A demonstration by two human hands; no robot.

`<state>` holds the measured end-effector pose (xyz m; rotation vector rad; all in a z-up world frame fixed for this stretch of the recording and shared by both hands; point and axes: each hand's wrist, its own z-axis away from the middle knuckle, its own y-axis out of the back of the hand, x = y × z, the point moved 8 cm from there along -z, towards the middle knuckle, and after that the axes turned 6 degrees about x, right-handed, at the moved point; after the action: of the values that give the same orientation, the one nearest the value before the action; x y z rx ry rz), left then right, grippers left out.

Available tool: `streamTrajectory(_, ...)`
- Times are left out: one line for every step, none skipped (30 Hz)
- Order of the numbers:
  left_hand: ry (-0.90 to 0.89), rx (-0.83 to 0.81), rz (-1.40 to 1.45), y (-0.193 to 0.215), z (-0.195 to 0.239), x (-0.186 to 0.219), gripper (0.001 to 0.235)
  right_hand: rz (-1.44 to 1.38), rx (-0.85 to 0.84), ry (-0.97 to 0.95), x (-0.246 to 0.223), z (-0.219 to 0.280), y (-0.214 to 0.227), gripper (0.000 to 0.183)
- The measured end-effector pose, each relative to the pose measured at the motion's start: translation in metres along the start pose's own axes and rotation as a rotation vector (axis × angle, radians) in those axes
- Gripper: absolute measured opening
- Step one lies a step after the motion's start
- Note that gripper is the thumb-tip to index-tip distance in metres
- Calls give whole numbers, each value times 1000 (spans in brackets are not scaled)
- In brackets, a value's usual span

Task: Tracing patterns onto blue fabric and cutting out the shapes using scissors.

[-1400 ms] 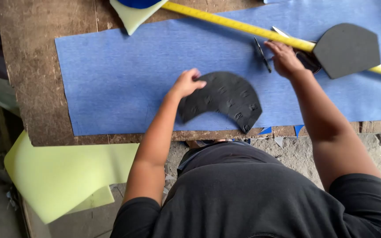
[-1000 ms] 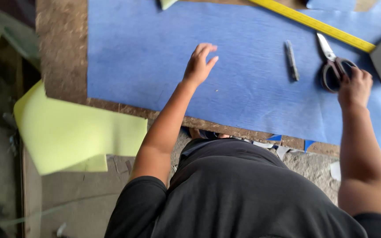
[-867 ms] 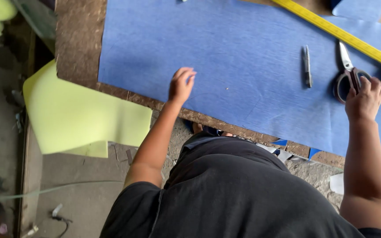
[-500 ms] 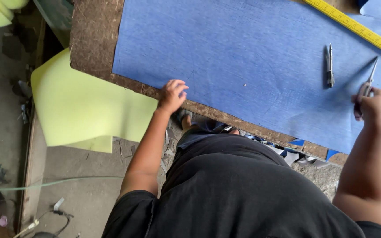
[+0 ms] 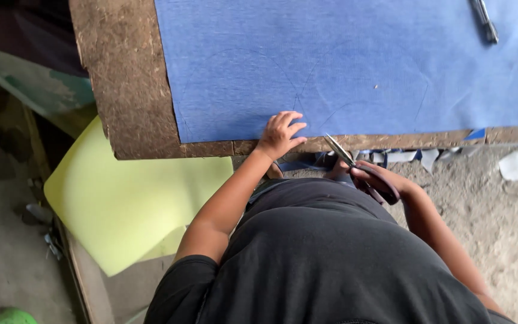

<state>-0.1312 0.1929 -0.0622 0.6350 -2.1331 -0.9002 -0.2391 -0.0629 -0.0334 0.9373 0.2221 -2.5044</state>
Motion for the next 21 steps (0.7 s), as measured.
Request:
streamTrajectory(-11,-6,17,0,1,0,38,-12,16,-7,-7,5,-13,34)
streamTrajectory(-9,-3,14,1,2,0,38,-99,20,-18,-14,11,-26,35)
streamTrajectory(-10,0,6,2,1,-1,38,-188,21,-22,-23,14,-39,37)
streamTrajectory(-24,-7,18,5,1,0,38,-201,35,-23,-21,11,-46,37)
streamTrajectory(-2,-34,14,5,0,1,37,-167,41,-2,-21,8,-50,39)
streamTrajectory(20,-62,9,4,-1,2,35,-134,46,18,-21,6,-54,42)
streamTrajectory(9,-62,15,6,-3,5,35,-139,58,21,-24,10,-56,42)
streamTrajectory(-2,-67,13,8,-5,8,33,-166,77,10,-26,14,-57,42)
streamTrajectory(-8,-69,9,9,-7,10,31,-189,92,-2,-28,18,-58,43)
streamTrajectory(-15,-66,13,-2,-6,6,31,-190,100,0,-23,10,-58,43)
streamTrajectory(-72,-18,-10,-10,-1,8,24,-173,88,17,-17,3,-60,43)
streamTrajectory(-129,30,-33,-17,4,11,18,-156,77,35,-11,-3,-62,42)
streamTrajectory(-128,29,-33,-25,9,12,18,-156,76,33,-10,-11,-63,42)
streamTrajectory(-158,75,-34,-29,14,16,10,-140,81,57,-11,-18,-63,42)
streamTrajectory(-191,121,-38,-32,18,17,4,-124,85,84,-14,-28,-63,42)
streamTrajectory(-192,119,-43,-22,12,21,4,-125,81,87,-23,-30,-65,42)
streamTrajectory(-196,157,-35,-10,7,26,5,-86,90,97,-32,-30,-65,42)
streamTrajectory(-200,194,-28,2,2,31,7,-47,98,108,-41,-31,-65,42)
streamTrajectory(-194,198,-32,0,3,30,7,-40,94,108,-40,-35,-66,42)
streamTrajectory(-195,210,-27,-1,3,30,8,-59,115,107,-39,-39,-65,40)
streamTrajectory(-195,224,-24,-2,4,30,10,-76,134,107,-38,-44,-64,39)
